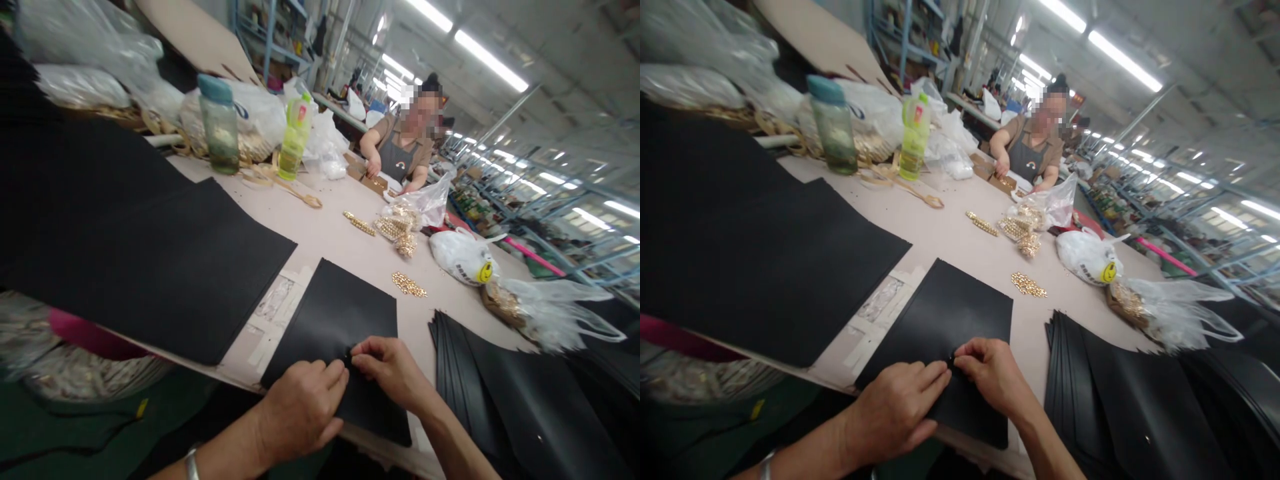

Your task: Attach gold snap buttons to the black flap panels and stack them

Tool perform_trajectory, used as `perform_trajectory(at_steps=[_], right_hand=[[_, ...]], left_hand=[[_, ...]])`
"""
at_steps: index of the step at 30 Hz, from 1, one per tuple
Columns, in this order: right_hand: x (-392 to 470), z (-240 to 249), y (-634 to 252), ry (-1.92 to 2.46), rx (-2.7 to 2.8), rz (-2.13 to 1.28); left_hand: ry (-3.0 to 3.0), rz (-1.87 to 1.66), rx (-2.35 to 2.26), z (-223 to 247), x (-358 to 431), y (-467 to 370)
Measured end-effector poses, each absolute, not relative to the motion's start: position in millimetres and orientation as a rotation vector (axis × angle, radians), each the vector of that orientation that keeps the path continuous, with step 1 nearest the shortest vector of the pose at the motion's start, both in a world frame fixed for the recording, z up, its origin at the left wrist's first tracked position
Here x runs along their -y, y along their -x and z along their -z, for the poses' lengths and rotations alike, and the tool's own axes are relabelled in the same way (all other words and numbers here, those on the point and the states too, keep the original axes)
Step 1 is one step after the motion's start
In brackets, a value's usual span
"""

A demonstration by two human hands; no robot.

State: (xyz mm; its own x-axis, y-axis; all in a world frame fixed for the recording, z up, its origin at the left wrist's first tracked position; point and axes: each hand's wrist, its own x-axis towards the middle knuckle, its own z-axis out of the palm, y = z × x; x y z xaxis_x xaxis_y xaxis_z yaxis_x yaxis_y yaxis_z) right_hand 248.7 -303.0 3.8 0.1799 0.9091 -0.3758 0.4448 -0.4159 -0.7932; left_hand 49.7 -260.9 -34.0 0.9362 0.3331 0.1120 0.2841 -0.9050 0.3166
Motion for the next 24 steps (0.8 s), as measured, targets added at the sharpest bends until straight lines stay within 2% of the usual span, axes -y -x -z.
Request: perform_trajectory(at_steps=[8, 17, 24], right_hand=[[293.2, -8.9, -241.1, 2.028, 1.475, -1.094], [278.3, -11.5, -245.0, 2.108, 1.331, -1.323], [250.9, -28.7, -247.1, 2.254, 1.145, -1.606]], left_hand=[[-2.789, -0.292, -0.446, 31.5, 261.4, -49.3], [-2.760, -0.291, -0.430, 37.8, 260.3, -48.4], [-2.802, -0.427, -0.483, 62.0, 263.2, -53.5]])
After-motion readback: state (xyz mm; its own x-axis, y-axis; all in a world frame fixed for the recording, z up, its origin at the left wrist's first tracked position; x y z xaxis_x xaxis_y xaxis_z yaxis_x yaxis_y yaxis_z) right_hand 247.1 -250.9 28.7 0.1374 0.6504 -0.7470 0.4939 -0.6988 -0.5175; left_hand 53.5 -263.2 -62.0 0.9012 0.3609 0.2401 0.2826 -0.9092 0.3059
